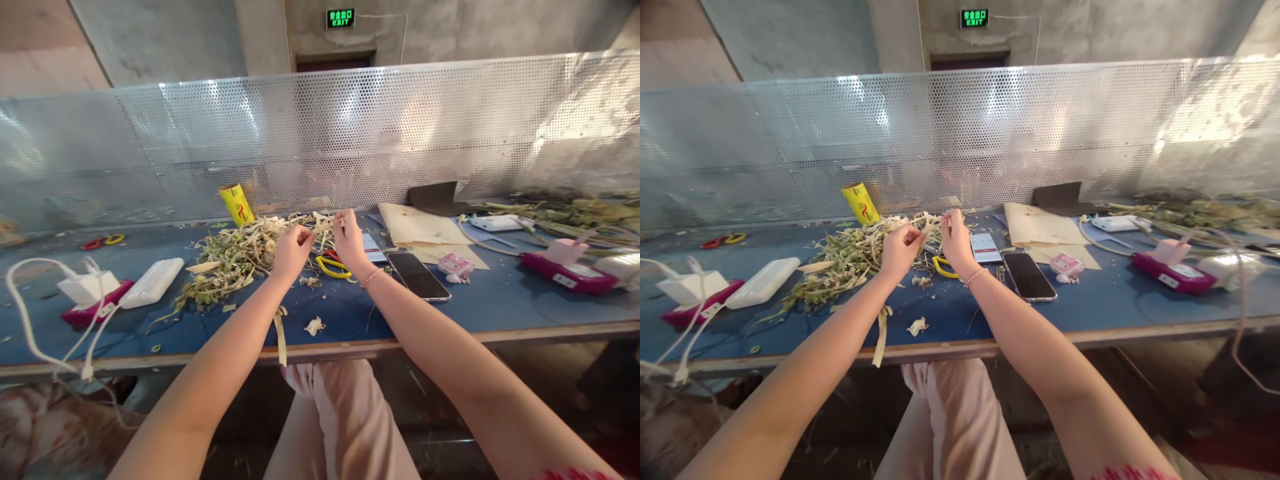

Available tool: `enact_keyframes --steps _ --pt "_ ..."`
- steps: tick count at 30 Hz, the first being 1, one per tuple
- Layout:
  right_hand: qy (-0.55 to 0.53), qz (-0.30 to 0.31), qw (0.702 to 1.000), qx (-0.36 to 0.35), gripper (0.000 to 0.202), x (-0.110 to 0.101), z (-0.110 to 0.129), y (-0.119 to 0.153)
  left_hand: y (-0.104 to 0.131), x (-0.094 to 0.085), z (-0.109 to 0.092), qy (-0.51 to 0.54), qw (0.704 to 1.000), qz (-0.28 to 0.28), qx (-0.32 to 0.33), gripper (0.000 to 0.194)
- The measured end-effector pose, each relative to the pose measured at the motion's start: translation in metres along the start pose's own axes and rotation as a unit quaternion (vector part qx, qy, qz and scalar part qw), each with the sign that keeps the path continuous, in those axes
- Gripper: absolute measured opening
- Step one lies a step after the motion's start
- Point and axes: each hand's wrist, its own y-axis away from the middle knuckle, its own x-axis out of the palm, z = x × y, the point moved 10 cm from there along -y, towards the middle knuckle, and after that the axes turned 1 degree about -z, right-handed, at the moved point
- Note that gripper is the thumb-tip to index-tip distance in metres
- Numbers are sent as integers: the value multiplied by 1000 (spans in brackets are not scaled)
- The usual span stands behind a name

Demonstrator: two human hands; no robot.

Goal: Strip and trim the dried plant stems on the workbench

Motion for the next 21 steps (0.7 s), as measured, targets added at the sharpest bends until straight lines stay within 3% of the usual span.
enact_keyframes --steps 11,17,21 --pt "0 -1 1000 9 15 -2 -7 -3 4 19 23 189 970 41 -145 23" --pt "-11 -23 1000 3 11 -7 -6 -4 7 29 18 389 898 75 -192 23" --pt "-2 -2 1000 -5 10 -3 -3 -2 10 33 21 419 871 91 -239 23"
